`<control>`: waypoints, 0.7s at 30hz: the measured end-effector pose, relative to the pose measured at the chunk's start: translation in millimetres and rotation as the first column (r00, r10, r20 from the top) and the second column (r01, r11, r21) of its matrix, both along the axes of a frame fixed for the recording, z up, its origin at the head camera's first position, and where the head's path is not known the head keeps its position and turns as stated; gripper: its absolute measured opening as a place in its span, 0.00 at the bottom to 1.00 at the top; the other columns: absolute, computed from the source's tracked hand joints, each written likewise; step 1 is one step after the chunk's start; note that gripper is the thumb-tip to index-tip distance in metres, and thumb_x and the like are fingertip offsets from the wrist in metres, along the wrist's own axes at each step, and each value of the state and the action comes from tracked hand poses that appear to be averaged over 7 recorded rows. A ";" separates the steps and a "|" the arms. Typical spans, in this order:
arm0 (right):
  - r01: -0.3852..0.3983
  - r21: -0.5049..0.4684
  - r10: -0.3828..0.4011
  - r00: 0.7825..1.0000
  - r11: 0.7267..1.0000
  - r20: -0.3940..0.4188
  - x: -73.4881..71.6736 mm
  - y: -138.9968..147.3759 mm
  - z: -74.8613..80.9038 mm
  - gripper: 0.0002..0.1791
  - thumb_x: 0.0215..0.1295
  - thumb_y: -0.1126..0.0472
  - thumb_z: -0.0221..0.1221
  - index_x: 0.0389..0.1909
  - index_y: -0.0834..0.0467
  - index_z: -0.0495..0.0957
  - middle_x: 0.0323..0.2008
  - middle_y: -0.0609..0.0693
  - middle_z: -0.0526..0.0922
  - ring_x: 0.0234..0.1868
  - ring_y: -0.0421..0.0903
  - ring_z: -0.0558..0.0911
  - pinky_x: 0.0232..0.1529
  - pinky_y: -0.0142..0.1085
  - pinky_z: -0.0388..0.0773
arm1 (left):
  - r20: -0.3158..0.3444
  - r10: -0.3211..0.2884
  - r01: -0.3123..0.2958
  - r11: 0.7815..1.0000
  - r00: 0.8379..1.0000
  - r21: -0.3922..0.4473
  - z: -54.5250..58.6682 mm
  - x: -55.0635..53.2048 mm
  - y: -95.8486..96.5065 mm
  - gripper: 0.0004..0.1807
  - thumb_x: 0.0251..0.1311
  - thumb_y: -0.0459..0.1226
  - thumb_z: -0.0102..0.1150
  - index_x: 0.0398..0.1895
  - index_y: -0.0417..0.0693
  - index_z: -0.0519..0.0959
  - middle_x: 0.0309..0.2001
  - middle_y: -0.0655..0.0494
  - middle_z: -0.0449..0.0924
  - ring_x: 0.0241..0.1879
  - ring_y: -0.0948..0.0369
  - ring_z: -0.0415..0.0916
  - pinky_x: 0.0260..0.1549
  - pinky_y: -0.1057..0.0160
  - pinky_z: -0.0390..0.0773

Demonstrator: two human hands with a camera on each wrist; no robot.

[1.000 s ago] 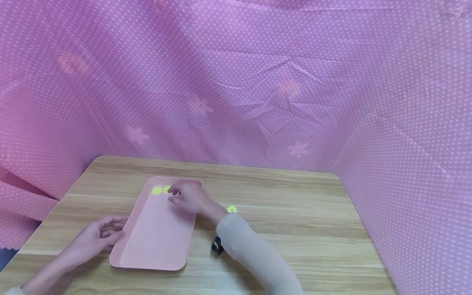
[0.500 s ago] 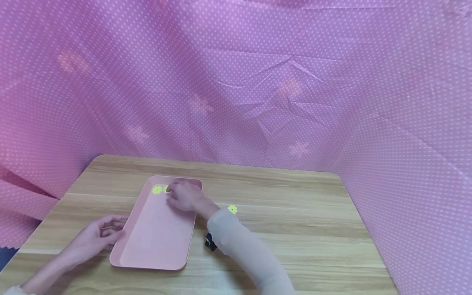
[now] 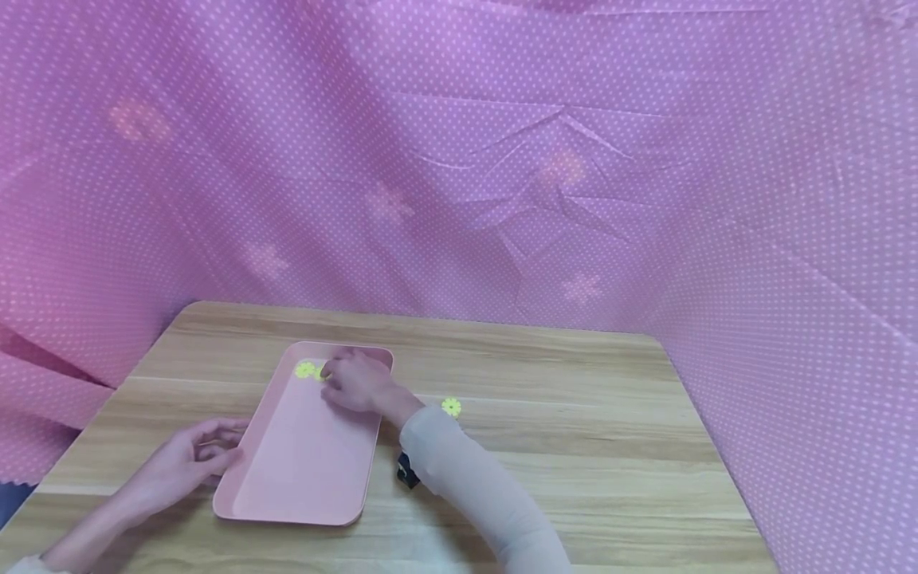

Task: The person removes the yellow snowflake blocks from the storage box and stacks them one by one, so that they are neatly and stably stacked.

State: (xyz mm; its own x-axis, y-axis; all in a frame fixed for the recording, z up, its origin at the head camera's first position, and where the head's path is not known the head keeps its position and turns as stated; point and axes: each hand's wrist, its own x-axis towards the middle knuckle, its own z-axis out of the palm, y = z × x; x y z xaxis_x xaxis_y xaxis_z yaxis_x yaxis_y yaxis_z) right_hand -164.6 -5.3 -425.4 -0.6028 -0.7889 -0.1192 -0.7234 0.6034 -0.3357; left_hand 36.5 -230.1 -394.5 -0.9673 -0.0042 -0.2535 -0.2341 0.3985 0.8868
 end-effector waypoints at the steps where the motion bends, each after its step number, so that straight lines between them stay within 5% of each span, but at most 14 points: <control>1: 0.000 -0.002 0.000 1.000 1.000 0.000 0.7 0.3 0.3 0.20 0.74 0.43 0.62 0.62 0.43 0.83 0.66 0.41 0.81 0.74 0.45 0.75 0.67 0.37 0.80 | -0.002 0.001 -0.001 1.000 1.000 -0.002 -0.1 0.1 0.0 0.27 0.68 0.29 0.64 0.68 0.29 0.72 0.53 0.32 0.83 0.38 0.69 0.85 0.36 0.63 0.91; 8: -0.003 -0.027 0.004 1.000 1.000 0.022 4.4 0.8 2.5 0.20 0.74 0.44 0.63 0.62 0.42 0.83 0.64 0.42 0.82 0.69 0.43 0.78 0.54 0.33 0.83 | -0.008 0.005 -0.005 1.000 1.000 -0.025 -1.2 0.5 -0.4 0.27 0.68 0.29 0.65 0.68 0.30 0.73 0.53 0.34 0.84 0.38 0.70 0.84 0.36 0.64 0.90; 21: 0.026 0.000 -0.026 0.999 1.000 0.040 -3.0 -10.6 -3.0 0.15 0.74 0.45 0.63 0.56 0.43 0.86 0.75 0.41 0.75 0.78 0.45 0.71 0.77 0.41 0.73 | -0.013 0.000 0.000 1.000 1.000 -0.020 -2.3 -2.0 -1.1 0.25 0.70 0.30 0.64 0.68 0.30 0.73 0.52 0.35 0.84 0.38 0.71 0.84 0.36 0.65 0.90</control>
